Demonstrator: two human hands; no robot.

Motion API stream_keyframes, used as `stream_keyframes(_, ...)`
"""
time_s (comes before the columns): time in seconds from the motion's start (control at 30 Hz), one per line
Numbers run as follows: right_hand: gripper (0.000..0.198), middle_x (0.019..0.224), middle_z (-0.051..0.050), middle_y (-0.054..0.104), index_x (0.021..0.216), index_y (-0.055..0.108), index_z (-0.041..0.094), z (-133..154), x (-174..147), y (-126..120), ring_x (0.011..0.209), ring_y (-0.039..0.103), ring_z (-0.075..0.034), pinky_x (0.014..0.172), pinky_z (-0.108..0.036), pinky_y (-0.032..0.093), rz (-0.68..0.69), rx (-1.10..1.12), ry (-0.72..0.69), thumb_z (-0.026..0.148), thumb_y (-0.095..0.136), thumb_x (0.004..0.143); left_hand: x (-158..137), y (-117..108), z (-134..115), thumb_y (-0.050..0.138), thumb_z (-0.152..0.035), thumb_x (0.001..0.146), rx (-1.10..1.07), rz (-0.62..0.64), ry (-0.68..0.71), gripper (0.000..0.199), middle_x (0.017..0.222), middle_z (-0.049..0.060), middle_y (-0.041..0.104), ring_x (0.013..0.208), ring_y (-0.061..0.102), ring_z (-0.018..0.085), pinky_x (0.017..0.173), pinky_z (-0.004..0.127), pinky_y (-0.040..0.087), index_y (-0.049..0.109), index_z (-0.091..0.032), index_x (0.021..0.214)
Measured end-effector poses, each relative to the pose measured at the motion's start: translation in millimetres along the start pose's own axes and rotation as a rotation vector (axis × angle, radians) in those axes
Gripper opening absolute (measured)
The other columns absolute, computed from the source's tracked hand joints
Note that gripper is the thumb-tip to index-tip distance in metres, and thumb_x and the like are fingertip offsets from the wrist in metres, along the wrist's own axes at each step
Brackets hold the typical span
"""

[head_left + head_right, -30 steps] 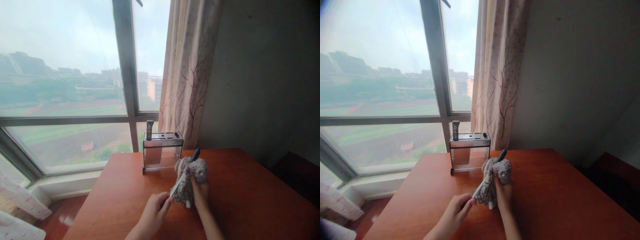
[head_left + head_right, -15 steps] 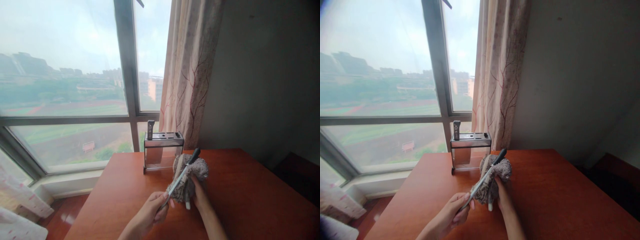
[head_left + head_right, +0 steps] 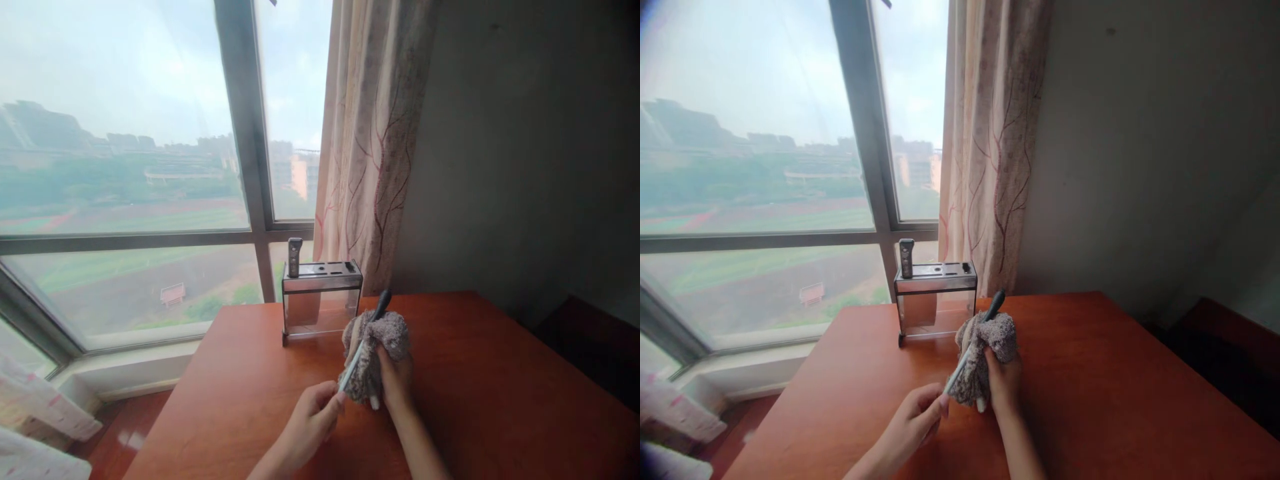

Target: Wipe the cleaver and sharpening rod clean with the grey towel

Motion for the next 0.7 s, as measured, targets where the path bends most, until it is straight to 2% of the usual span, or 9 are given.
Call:
stream_keyframes(0.1, 0.037, 0.08, -0.007, 0.074, 0.083, 0.07, 0.015, 3, 1, -1, 0.079, 0.067, -0.027, 0.069, -0.035, 0.051, -0.045, -0.075, -0.087, 0.041, 0.081, 0.06, -3, -6, -6, 0.052, -0.067, 0.079, 0.027, 0.02, -0.013, 0.053, 0.04, -0.009, 0.032, 0.036, 0.024, 0.005, 0.039, 0.022, 0.013, 0.053, -0.015, 0.066)
stream_keyframes(0.17, 0.038, 0.078, -0.006, 0.074, 0.084, 0.07, 0.016, 6, 1, 1, 0.078, 0.067, -0.027, 0.07, -0.035, 0.051, -0.062, -0.065, -0.084, 0.039, 0.082, 0.056, -4, -8, -8, 0.046, -0.068, 0.081, 0.042, 0.054, -0.028, 0.056, 0.038, -0.009, 0.032, 0.034, 0.024, 0.006, 0.038, 0.023, 0.013, 0.055, -0.015, 0.068)
stream_keyframes(0.27, 0.041, 0.081, -0.005, 0.074, 0.085, 0.069, 0.017, 9, -1, 4, 0.081, 0.068, -0.026, 0.07, -0.034, 0.052, -0.05, 0.059, 0.065, 0.039, 0.084, 0.054, -3, -8, -5, 0.042, -0.067, 0.084, 0.049, 0.082, -0.026, 0.056, 0.037, -0.009, 0.032, 0.033, 0.024, 0.006, 0.038, 0.023, 0.014, 0.056, -0.015, 0.069)
stream_keyframes(0.37, 0.042, 0.09, -0.005, 0.075, 0.089, 0.068, 0.018, 11, -8, 13, 0.087, 0.069, -0.027, 0.069, -0.034, 0.055, 0.111, 0.291, 0.338, 0.046, 0.08, 0.06, 0, -9, 0, 0.044, -0.066, 0.084, 0.078, 0.055, -0.005, 0.053, 0.04, -0.009, 0.031, 0.036, 0.024, 0.007, 0.04, 0.022, 0.015, 0.054, -0.016, 0.07)
stream_keyframes(0.43, 0.042, 0.094, -0.006, 0.075, 0.093, 0.068, 0.019, 14, -13, 18, 0.09, 0.069, -0.027, 0.069, -0.035, 0.056, 0.215, 0.39, 0.456, 0.051, 0.075, 0.065, 1, -12, -1, 0.046, -0.062, 0.085, 0.172, 0.001, 0.051, 0.049, 0.046, -0.007, 0.035, 0.043, 0.029, 0.009, 0.044, 0.022, 0.02, 0.053, -0.016, 0.069)
stream_keyframes(0.57, 0.045, 0.095, -0.006, 0.075, 0.097, 0.067, 0.019, 17, -17, 20, 0.092, 0.069, -0.028, 0.069, -0.035, 0.056, 0.268, 0.406, 0.475, 0.051, 0.074, 0.066, -1, -20, -14, 0.047, -0.052, 0.088, 0.449, -0.08, 0.187, 0.043, 0.061, -0.002, 0.044, 0.06, 0.038, 0.013, 0.056, 0.023, 0.029, 0.057, -0.015, 0.07)
stream_keyframes(0.7, 0.04, 0.094, -0.004, 0.075, 0.096, 0.066, 0.02, 12, -17, 19, 0.089, 0.069, -0.027, 0.07, -0.035, 0.055, 0.267, 0.456, 0.532, 0.043, 0.076, 0.064, -1, -25, -20, 0.05, -0.052, 0.086, 0.517, -0.074, 0.186, 0.041, 0.061, -0.001, 0.044, 0.06, 0.038, 0.014, 0.058, 0.022, 0.031, 0.059, -0.016, 0.068)
Point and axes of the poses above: each hand's wrist, its own x-axis towards the middle knuckle, its own y-axis out of the palm, z = x × y, the point moved 3 cm from there along x, towards the middle knuckle
